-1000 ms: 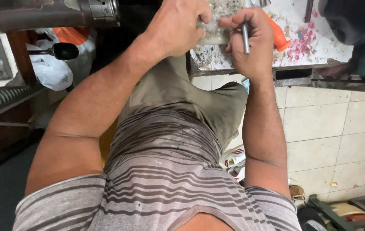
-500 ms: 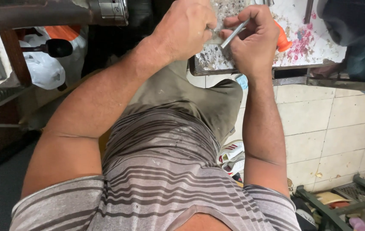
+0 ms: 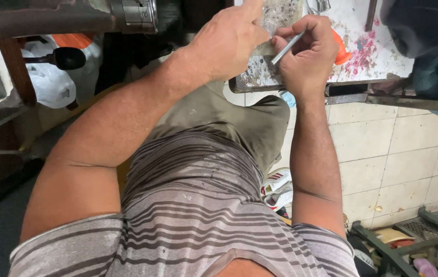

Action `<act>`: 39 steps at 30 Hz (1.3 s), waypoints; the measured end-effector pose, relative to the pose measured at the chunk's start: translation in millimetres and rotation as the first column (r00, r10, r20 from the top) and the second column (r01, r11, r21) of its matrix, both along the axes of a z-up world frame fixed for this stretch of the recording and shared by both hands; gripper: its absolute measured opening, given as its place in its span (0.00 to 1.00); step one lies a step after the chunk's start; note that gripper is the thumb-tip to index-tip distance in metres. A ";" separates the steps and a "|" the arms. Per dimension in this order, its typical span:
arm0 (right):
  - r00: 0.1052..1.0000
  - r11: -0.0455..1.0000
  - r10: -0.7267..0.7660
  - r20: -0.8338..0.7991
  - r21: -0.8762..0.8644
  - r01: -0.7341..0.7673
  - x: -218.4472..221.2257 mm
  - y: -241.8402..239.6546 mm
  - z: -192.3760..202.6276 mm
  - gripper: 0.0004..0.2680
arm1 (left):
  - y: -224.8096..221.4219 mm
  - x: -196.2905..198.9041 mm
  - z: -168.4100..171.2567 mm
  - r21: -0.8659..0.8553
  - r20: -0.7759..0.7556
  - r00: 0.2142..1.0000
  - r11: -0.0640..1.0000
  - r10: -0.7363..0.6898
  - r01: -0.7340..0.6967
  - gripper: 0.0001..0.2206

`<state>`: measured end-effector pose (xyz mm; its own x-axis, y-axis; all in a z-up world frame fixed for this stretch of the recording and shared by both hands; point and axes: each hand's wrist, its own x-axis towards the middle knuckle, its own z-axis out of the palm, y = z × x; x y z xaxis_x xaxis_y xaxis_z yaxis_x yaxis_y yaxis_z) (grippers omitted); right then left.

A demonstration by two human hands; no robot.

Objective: Repairing a shoe buckle by applying a reinforcement strip and using a punch and hammer to secure it.

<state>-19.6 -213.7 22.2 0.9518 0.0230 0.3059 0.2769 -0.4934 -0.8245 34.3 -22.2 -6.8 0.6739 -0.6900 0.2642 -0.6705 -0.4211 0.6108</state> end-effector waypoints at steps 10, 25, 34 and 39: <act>0.978 0.947 0.003 0.207 0.313 -0.069 -1.0 -38.4 11.8 0.10 | -8.9 -7.1 29.0 0.247 -0.108 0.994 0.969 -0.003 0.030 0.10; 0.978 0.951 0.164 -0.127 0.283 -0.122 22.5 -35.9 7.1 0.03 | -18.5 -22.2 -2.5 0.256 0.352 0.930 0.945 0.103 -0.202 0.16; 0.972 0.954 0.225 -0.071 0.221 -0.204 23.5 -40.0 2.2 0.05 | -0.2 -28.1 6.1 0.026 0.324 0.937 0.989 0.132 -0.148 0.07; 0.974 0.974 0.203 -0.100 0.123 -0.191 23.0 -40.1 6.0 0.06 | 2.9 -27.1 4.6 -0.059 0.361 0.914 0.983 0.183 -0.173 0.08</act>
<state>3.4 -253.9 28.2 0.9601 0.1851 0.2095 0.2627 -0.3412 -0.9025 7.2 -19.3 -2.2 0.6392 -0.5571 0.5301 -0.7636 -0.5417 0.3514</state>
